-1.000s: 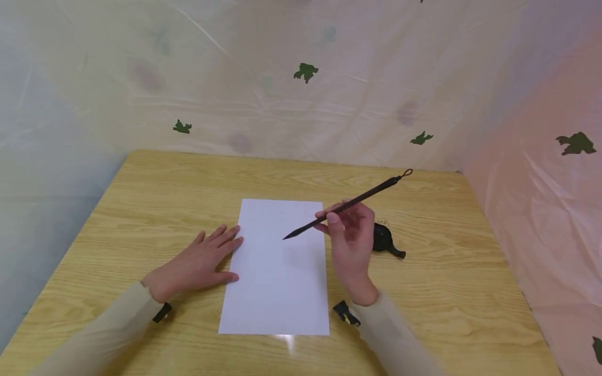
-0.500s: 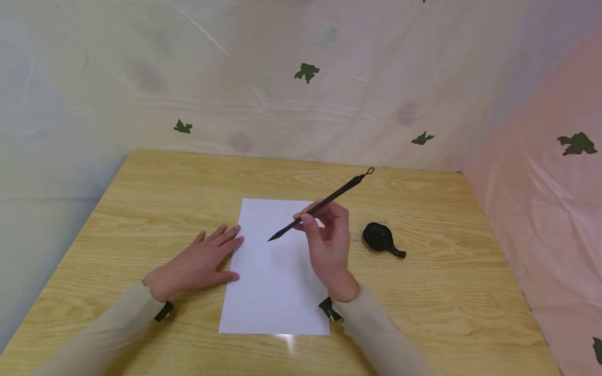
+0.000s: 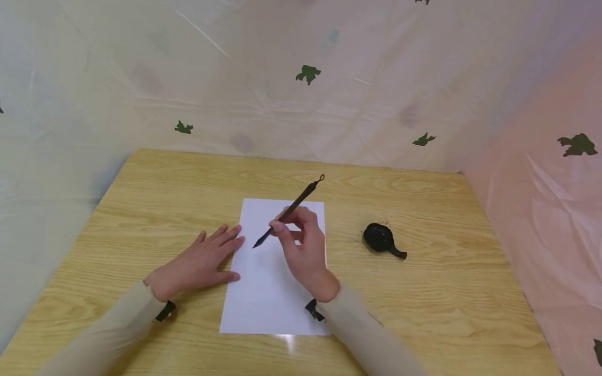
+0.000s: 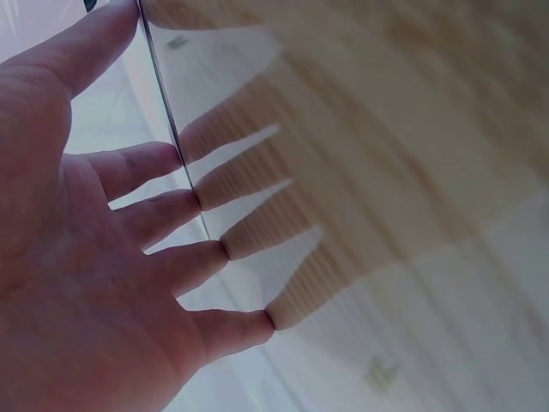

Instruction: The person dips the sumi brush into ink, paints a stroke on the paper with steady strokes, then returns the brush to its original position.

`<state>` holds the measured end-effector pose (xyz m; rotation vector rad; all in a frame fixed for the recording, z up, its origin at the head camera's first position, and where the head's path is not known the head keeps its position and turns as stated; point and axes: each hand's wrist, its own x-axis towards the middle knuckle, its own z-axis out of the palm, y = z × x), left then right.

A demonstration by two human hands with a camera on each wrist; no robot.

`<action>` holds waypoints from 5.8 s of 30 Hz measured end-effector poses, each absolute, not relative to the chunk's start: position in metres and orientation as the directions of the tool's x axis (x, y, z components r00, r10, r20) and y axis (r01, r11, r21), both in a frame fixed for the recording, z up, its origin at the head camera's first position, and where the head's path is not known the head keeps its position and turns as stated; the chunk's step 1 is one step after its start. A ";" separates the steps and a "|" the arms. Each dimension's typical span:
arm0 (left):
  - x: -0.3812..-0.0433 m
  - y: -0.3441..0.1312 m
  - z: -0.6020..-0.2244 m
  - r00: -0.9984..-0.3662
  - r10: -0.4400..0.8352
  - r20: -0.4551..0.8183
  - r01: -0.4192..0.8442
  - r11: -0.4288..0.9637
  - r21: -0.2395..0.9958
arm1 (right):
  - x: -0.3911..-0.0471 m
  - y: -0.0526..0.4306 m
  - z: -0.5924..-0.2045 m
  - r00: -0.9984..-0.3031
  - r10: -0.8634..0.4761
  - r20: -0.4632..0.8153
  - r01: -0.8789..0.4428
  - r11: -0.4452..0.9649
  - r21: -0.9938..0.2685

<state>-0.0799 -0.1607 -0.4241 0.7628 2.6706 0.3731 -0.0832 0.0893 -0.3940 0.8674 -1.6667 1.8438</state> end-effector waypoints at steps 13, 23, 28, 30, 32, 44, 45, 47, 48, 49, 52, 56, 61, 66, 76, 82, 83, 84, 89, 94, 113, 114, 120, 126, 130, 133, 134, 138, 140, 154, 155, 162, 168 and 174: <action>-0.080 -0.161 -0.422 -0.803 0.545 -0.243 0.455 0.823 0.341 | -0.081 0.076 -0.403 -0.652 -0.135 0.746 -0.756 0.047 -0.653; -0.082 -0.159 -0.425 -0.805 0.535 -0.256 0.441 0.829 0.343 | -0.084 0.071 -0.407 -0.631 -0.185 0.753 -0.776 0.129 -0.618; -0.084 -0.160 -0.429 -0.803 0.544 -0.245 0.448 0.821 0.355 | -0.085 0.070 -0.412 -0.658 -0.195 0.727 -0.753 0.177 -0.634; -0.085 -0.160 -0.430 -0.800 0.550 -0.239 0.454 0.816 0.357 | -0.086 0.069 -0.414 -0.660 -0.198 0.724 -0.751 0.185 -0.634; -0.086 -0.160 -0.431 -0.797 0.556 -0.235 0.460 0.812 0.359 | -0.087 0.067 -0.416 -0.660 -0.202 0.724 -0.751 0.191 -0.631; -0.086 -0.160 -0.433 -0.799 0.555 -0.233 0.457 0.811 0.365 | -0.087 0.063 -0.421 -0.649 -0.256 0.716 -0.760 0.258 -0.596; -0.086 -0.160 -0.433 -0.800 0.554 -0.232 0.457 0.812 0.364 | -0.087 0.062 -0.421 -0.647 -0.259 0.717 -0.762 0.259 -0.593; -0.086 -0.160 -0.433 -0.800 0.553 -0.231 0.455 0.812 0.365 | -0.087 0.061 -0.421 -0.644 -0.264 0.718 -0.764 0.262 -0.589; -0.086 -0.160 -0.433 -0.800 0.553 -0.231 0.456 0.812 0.365 | -0.087 0.061 -0.421 -0.645 -0.265 0.717 -0.764 0.265 -0.589; -0.086 -0.160 -0.433 -0.801 0.553 -0.231 0.455 0.812 0.365 | -0.087 0.061 -0.421 -0.646 -0.268 0.715 -0.762 0.267 -0.589; -0.086 -0.160 -0.432 -0.801 0.552 -0.233 0.455 0.813 0.363 | -0.087 0.060 -0.421 -0.654 -0.278 0.703 -0.756 0.271 -0.596; -0.086 -0.159 -0.432 -0.800 0.553 -0.231 0.458 0.813 0.360 | -0.086 0.059 -0.420 -0.666 -0.294 0.685 -0.746 0.269 -0.610; -0.086 -0.159 -0.432 -0.799 0.557 -0.227 0.461 0.810 0.363 | -0.086 0.057 -0.419 -0.671 -0.311 0.673 -0.741 0.259 -0.619; -0.086 -0.159 -0.432 -0.797 0.560 -0.227 0.467 0.809 0.356 | -0.087 0.057 -0.419 -0.658 -0.323 0.680 -0.753 0.269 -0.600; -0.086 -0.159 -0.433 -0.801 0.557 -0.219 0.463 0.808 0.363 | -0.088 0.055 -0.420 -0.665 -0.343 0.664 -0.747 0.277 -0.605; -0.087 -0.158 -0.435 -0.800 0.561 -0.211 0.467 0.804 0.367 | -0.088 0.055 -0.421 -0.672 -0.349 0.654 -0.740 0.286 -0.608; -0.087 -0.158 -0.435 -0.800 0.562 -0.211 0.468 0.804 0.367 | -0.088 0.055 -0.422 -0.673 -0.350 0.652 -0.739 0.290 -0.608; -0.087 -0.158 -0.436 -0.800 0.562 -0.210 0.468 0.804 0.368 | -0.088 0.055 -0.423 -0.673 -0.351 0.651 -0.739 0.293 -0.607; -0.088 -0.158 -0.438 -0.800 0.564 -0.207 0.469 0.801 0.371 | -0.089 0.056 -0.426 -0.656 -0.363 0.662 -0.755 0.302 -0.582; -0.087 -0.157 -0.438 -0.800 0.563 -0.206 0.470 0.802 0.369 | -0.090 0.057 -0.427 -0.639 -0.370 0.674 -0.769 0.308 -0.560; -0.087 -0.158 -0.437 -0.799 0.567 -0.200 0.475 0.799 0.369 | -0.089 0.058 -0.426 -0.666 -0.375 0.644 -0.746 0.330 -0.579; -0.087 -0.158 -0.437 -0.799 0.567 -0.200 0.475 0.799 0.369 | -0.088 0.058 -0.425 -0.669 -0.376 0.642 -0.743 0.330 -0.581; -0.087 -0.158 -0.437 -0.799 0.567 -0.200 0.471 0.798 0.376 | -0.088 0.057 -0.425 -0.672 -0.373 0.639 -0.740 0.336 -0.582; -0.087 -0.158 -0.436 -0.800 0.567 -0.199 0.473 0.799 0.372 | -0.088 0.057 -0.425 -0.677 -0.373 0.635 -0.736 0.338 -0.586; -0.087 -0.158 -0.437 -0.800 0.565 -0.203 0.470 0.800 0.373 | -0.088 0.057 -0.424 -0.676 -0.376 0.634 -0.737 0.338 -0.586; -0.087 -0.158 -0.437 -0.800 0.564 -0.206 0.468 0.800 0.375 | -0.088 0.058 -0.425 -0.672 -0.379 0.637 -0.741 0.337 -0.581; -0.087 -0.158 -0.437 -0.799 0.564 -0.207 0.467 0.800 0.376 | -0.088 0.058 -0.425 -0.670 -0.380 0.638 -0.742 0.337 -0.579; -0.087 -0.158 -0.437 -0.800 0.563 -0.208 0.465 0.801 0.376 | -0.089 0.058 -0.426 -0.665 -0.381 0.642 -0.747 0.336 -0.574; -0.087 -0.158 -0.437 -0.800 0.562 -0.209 0.465 0.802 0.375 | -0.089 0.059 -0.427 -0.663 -0.381 0.644 -0.748 0.334 -0.573; -0.087 -0.158 -0.438 -0.800 0.556 -0.226 0.459 0.809 0.367 | -0.087 0.062 -0.425 -0.675 -0.384 0.629 -0.737 0.340 -0.584; -0.087 -0.158 -0.438 -0.801 0.555 -0.227 0.459 0.811 0.364 | -0.087 0.062 -0.425 -0.678 -0.385 0.627 -0.735 0.340 -0.586; -0.088 -0.157 -0.438 -0.801 0.551 -0.233 0.458 0.815 0.354 | -0.087 0.064 -0.425 -0.673 -0.379 0.636 -0.740 0.347 -0.576; -0.088 -0.157 -0.438 -0.799 0.555 -0.230 0.463 0.813 0.354 | -0.086 0.066 -0.425 -0.676 -0.376 0.634 -0.737 0.345 -0.581; -0.087 -0.158 -0.438 -0.800 0.557 -0.224 0.463 0.810 0.360 | -0.087 0.068 -0.427 -0.664 -0.376 0.647 -0.748 0.339 -0.571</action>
